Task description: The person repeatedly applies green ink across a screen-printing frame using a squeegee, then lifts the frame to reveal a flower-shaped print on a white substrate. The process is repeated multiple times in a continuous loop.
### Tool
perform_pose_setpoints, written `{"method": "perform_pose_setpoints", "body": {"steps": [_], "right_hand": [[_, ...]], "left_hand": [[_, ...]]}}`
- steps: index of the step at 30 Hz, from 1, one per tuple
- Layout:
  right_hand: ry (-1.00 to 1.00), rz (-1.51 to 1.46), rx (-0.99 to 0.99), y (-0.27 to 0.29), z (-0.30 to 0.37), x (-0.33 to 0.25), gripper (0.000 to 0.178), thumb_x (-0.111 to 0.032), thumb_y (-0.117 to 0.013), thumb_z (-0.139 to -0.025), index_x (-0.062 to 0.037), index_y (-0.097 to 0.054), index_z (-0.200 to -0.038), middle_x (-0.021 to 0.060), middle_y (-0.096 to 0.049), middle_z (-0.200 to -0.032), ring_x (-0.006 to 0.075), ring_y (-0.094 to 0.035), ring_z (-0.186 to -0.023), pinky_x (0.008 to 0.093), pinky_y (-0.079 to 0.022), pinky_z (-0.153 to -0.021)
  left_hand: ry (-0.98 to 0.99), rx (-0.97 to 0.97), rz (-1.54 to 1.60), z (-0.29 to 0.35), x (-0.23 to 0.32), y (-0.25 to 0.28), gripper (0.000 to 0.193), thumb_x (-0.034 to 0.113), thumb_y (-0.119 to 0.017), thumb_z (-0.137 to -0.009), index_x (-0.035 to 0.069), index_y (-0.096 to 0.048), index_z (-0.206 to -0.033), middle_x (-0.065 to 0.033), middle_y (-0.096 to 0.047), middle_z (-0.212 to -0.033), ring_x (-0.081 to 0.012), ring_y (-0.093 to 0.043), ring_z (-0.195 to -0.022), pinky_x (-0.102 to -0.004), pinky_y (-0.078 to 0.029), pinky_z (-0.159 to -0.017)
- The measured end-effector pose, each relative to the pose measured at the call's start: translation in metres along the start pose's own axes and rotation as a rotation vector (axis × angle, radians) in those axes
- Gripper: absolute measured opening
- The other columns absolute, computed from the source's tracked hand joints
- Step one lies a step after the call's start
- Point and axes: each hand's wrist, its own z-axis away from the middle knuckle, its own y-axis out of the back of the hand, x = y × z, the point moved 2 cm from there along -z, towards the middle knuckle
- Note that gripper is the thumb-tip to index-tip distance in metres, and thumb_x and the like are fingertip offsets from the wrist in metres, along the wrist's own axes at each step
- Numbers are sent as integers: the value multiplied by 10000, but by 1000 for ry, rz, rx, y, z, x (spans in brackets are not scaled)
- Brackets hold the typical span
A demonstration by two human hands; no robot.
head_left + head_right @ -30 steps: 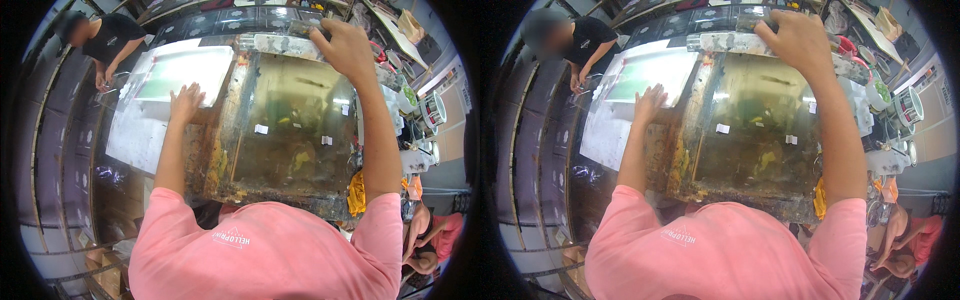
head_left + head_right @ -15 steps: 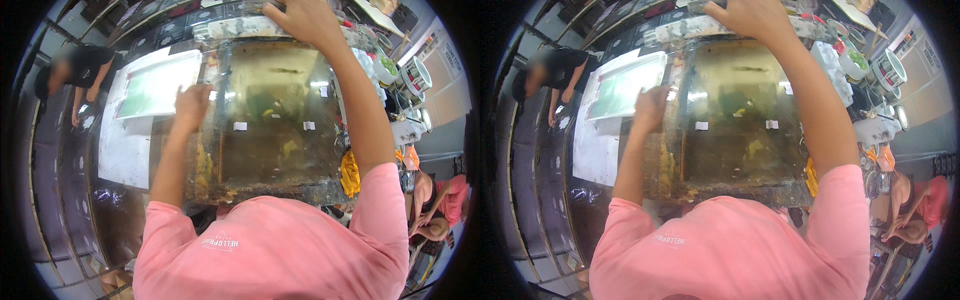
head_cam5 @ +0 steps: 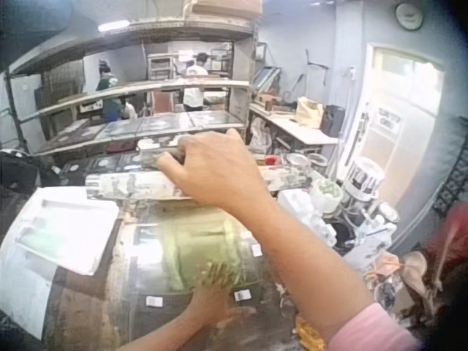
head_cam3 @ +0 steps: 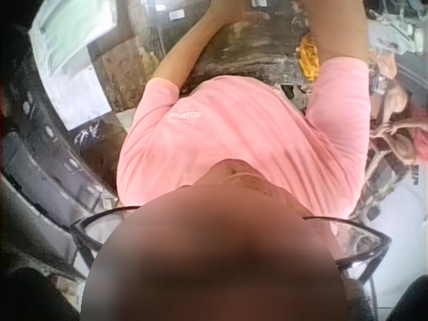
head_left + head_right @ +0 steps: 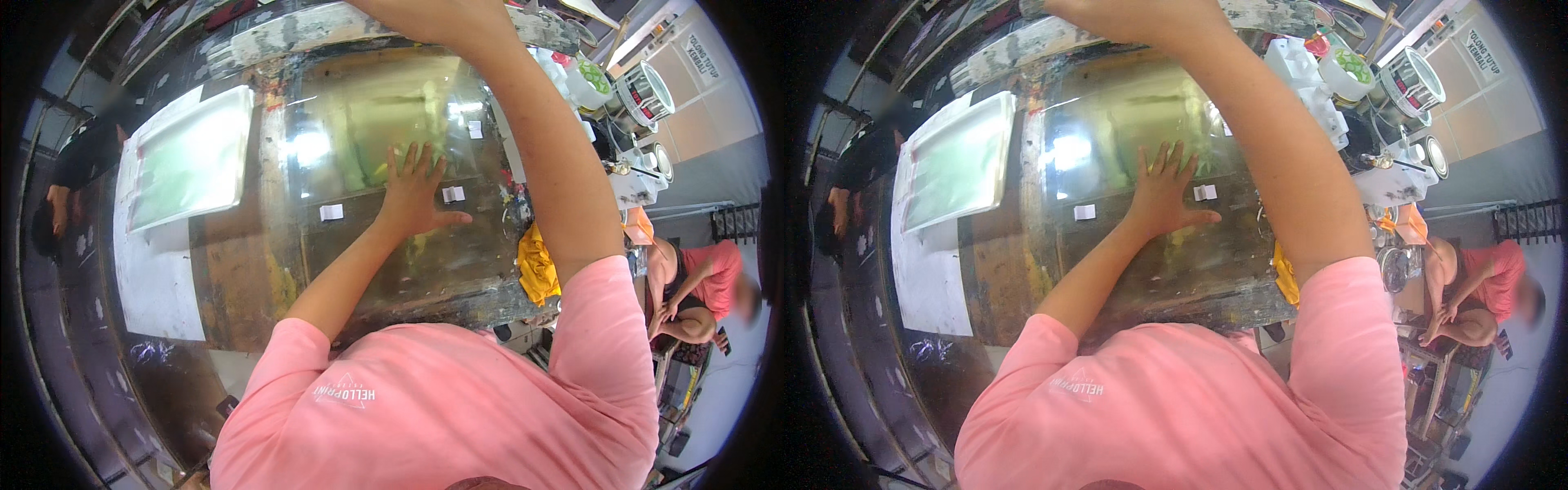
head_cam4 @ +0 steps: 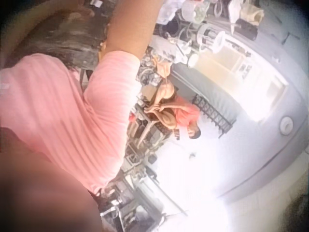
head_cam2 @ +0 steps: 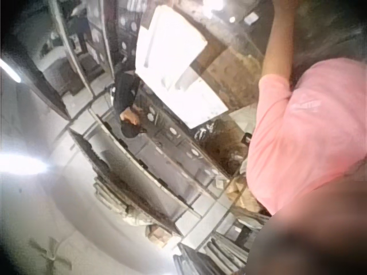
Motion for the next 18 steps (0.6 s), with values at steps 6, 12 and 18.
{"method": "perform_pose_setpoints", "body": {"steps": [6, 12, 18], "right_hand": [[-19, -25, -23, 3, -4, 1, 555, -454, -523, -930, 26, -739, -752, 259, -716, -773, 429, -712, -778, 521, -545, -794], [36, -66, 45, 2, -6, 0, 545, -455, -539, -927, 23, -734, -751, 261, -711, -772, 427, -709, -784, 512, -542, -805], [5, -13, 7, 3, 1, -3, 523, -454, -540, -930, -3, -728, -744, 245, -718, -789, 420, -704, -826, 511, -495, -837]], "left_hand": [[-37, 83, 14, 6, 7, 5, 1281, 1012, -477, -725, 37, -512, -1554, -251, -395, -1649, -456, -326, -1549, -783, -24, -1214], [-53, 122, 74, 6, 7, 4, 1253, 993, -502, -738, 42, -512, -1554, -249, -397, -1646, -475, -356, -1527, -757, -41, -1230], [-88, 247, 105, 8, 7, -2, 1212, 973, -496, -764, 13, -559, -1501, -287, -447, -1590, -500, -411, -1481, -740, -37, -1241]]}}
